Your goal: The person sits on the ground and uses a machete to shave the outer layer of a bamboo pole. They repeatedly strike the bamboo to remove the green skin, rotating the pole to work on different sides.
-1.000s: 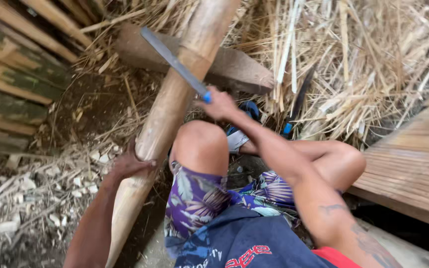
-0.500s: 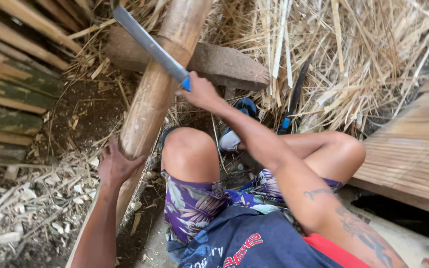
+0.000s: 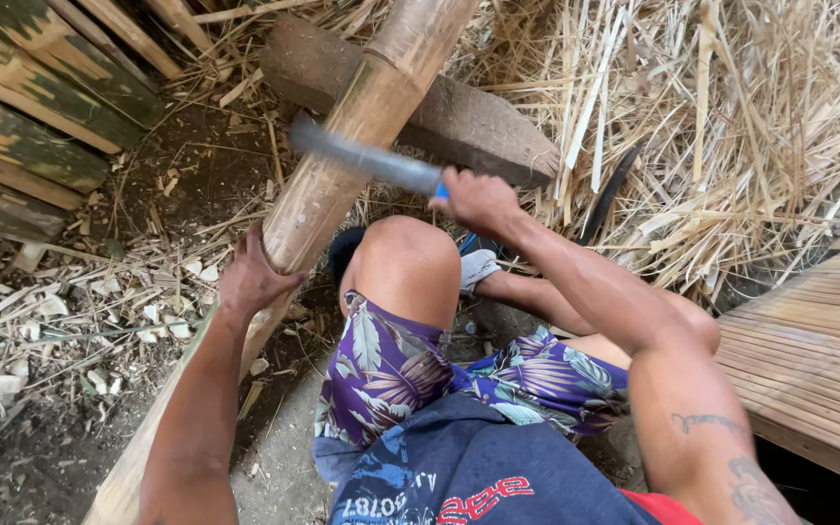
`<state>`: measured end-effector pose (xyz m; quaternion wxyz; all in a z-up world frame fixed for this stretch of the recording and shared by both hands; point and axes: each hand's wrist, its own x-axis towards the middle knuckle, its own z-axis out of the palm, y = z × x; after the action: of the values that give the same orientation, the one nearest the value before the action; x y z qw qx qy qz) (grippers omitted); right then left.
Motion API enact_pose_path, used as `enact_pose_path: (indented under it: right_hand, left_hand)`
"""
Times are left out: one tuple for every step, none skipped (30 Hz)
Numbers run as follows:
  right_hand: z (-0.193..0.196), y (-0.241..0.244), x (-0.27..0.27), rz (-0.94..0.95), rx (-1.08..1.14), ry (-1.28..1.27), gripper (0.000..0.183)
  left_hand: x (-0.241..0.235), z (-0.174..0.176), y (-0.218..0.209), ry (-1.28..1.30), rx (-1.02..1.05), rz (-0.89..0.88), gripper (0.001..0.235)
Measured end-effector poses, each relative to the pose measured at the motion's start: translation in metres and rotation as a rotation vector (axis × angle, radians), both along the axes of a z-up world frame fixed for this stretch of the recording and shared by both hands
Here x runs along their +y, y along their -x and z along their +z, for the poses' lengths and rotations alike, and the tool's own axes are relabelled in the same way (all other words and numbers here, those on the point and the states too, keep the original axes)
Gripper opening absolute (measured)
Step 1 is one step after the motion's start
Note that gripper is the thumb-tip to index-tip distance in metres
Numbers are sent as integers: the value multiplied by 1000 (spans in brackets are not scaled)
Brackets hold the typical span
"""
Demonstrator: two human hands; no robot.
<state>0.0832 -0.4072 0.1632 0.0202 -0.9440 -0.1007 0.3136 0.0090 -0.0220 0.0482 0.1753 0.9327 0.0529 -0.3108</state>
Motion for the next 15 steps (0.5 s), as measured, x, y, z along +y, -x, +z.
enact_pose_path:
  right_hand:
    - [-5,-4,-4,53,17,47,54]
    - [-11,-13,-14,106,34,94,51]
    - [-19,-20,-29,158,62,140,49]
    - [-24,-39,-47,-165,-224,-12,61]
    - [-22,-58,-71,-352,-299,84,63]
    - [-22,-72,-82,-618,-485,-104,48]
    - [-12,-77,-97,-653,-511,-206,48]
    - [-2,-85,-102,-688,-535,-310,48]
    - [7,-84,-105,-666,-444,-233,48]
    - [14,-75,-104,-644,-352,-158,47]
    - [16,-67,-94,-604,-250,-80,47]
    - [12,-62,-79,-520,-243,-125,47]
    - [6,-50,-67,-447,-226,-167,47]
    - [-4,-33,-54,-271,-297,-106,51]
    - [-10,-22,-42,-91,-378,-54,55]
  left_hand:
    - [0,0,0,9,19,17,142]
    - [0,0,-2,18,38,35,143]
    - [1,0,1,9,10,26,138]
    - [3,0,2,0,-19,17,133]
    - [0,-3,0,2,-64,17,129]
    - [-10,-6,2,23,-56,34,131]
    - [-12,-3,7,20,-50,58,134]
    - [-9,1,10,16,-45,81,137]
    - [-11,3,10,-11,-109,37,136]
    - [-14,4,11,-37,-174,-7,135]
    - [-16,2,18,-62,-228,-33,133]
    - [-16,0,18,-64,-209,-5,135]
    - [-16,-3,18,-65,-179,14,136]
    - [-18,-4,22,-66,-150,33,138]
    - [-18,-2,22,-76,-167,36,137]
